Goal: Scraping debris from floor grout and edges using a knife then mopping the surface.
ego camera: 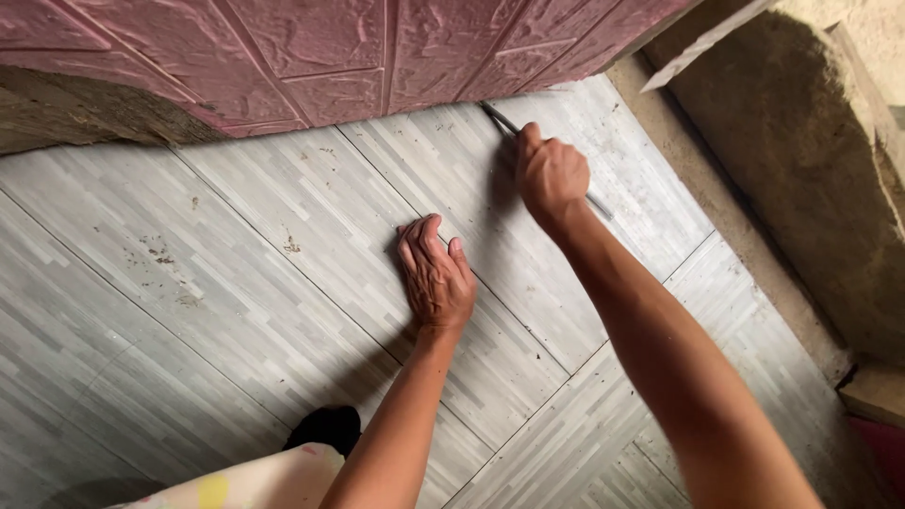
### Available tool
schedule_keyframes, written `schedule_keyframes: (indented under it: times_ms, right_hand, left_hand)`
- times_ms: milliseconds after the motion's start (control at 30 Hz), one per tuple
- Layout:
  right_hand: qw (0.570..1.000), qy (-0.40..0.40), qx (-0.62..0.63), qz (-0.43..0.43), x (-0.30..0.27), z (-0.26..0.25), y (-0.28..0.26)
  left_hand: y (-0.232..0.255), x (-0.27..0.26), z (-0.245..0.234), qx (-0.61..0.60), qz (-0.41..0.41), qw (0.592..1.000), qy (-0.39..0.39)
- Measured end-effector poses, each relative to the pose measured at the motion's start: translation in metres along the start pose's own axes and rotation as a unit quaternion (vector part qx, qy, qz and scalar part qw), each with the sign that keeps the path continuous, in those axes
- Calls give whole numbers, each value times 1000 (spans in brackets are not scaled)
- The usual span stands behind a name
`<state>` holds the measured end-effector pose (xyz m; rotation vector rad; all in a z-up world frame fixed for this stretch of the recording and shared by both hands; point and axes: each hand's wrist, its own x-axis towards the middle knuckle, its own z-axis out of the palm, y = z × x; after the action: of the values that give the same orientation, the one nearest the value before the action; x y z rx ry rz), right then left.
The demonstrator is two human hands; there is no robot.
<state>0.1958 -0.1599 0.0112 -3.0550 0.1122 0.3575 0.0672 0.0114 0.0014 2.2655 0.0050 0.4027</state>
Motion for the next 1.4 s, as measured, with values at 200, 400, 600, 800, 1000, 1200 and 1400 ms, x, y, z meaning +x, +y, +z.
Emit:
schedule_keyframes:
  times_ms: [200, 400, 600, 800, 1000, 1200, 1400]
  right_hand:
    - [998, 36, 55, 14, -26, 39, -26]
    - [986, 18, 148, 68, -74, 38, -49]
    - [987, 39, 109, 112, -33, 53, -32]
    - [980, 77, 113, 142, 29, 29, -30]
    - [995, 9, 74, 70, -4, 39, -86]
    - [998, 11, -25, 59, 21, 22, -37]
    - [989, -146, 28, 8, -50, 29, -86]
  left_hand:
    - [-17, 27, -20, -78, -87, 993, 26]
    - [-52, 152, -21, -214, -157, 953, 148]
    - [-63, 167, -26, -279, -138, 946, 89]
    - [-81, 198, -35, -260, -129, 957, 20]
    - [-92, 201, -29, -240, -104, 965, 0]
    - [-83, 199, -38, -222, -130, 966, -11]
    - [-77, 194, -39, -254, -109, 961, 26]
